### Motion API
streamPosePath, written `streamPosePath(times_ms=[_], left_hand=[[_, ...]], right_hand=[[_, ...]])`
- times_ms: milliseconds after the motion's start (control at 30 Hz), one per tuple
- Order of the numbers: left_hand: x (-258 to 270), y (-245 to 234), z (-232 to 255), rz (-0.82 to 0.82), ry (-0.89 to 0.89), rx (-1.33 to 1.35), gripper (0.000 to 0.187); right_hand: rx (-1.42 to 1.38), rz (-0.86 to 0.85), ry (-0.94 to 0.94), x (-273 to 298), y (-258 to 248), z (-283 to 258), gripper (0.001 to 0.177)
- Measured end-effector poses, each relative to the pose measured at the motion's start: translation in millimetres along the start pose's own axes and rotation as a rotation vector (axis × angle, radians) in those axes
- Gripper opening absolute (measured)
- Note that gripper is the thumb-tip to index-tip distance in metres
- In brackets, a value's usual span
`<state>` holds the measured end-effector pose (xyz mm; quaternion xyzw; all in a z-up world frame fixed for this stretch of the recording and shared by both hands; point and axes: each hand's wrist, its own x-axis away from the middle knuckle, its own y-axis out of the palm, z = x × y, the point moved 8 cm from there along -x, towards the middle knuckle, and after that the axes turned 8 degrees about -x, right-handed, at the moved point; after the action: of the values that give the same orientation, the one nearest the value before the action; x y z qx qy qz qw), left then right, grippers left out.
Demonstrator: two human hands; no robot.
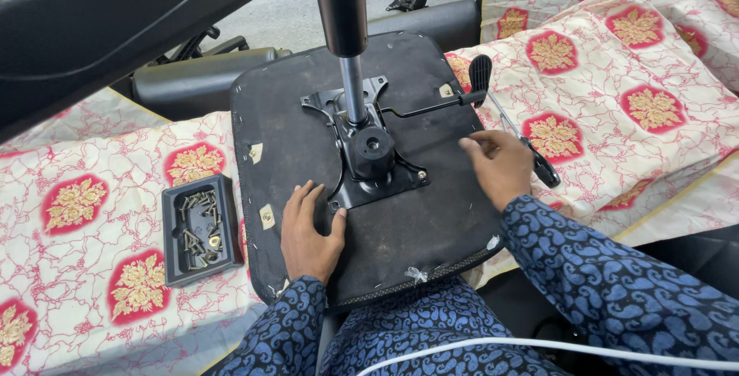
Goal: The person attaches a chair base to an inverted chair seat using a screwdriver. They align the base, insert screws, and tighten them to secure the connection.
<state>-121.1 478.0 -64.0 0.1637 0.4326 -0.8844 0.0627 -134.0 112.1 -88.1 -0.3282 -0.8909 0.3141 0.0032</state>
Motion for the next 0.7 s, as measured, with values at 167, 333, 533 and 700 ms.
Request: streamPosePath(times_ms=[167,333,533,700], left_hand=[[13,-12,30,0.052,0.124,0.001,0.03],[21,19,75,-0.198,0.275,0.15,0.021],[2,59,112,-0.379,0.259,0.196,0.04],[-3,67,130,-0.355,0.355,0.218,0.051]], right_hand=[[0.248,0.055,0.176,-3,-45,78,0.032],[0.421,0.005,0.247,2,-48,108,0.044],[0.437,0.033,0.255,16,-59,93,0.05],[0.331,0.413,-0.127,25,-88,16,0.027]])
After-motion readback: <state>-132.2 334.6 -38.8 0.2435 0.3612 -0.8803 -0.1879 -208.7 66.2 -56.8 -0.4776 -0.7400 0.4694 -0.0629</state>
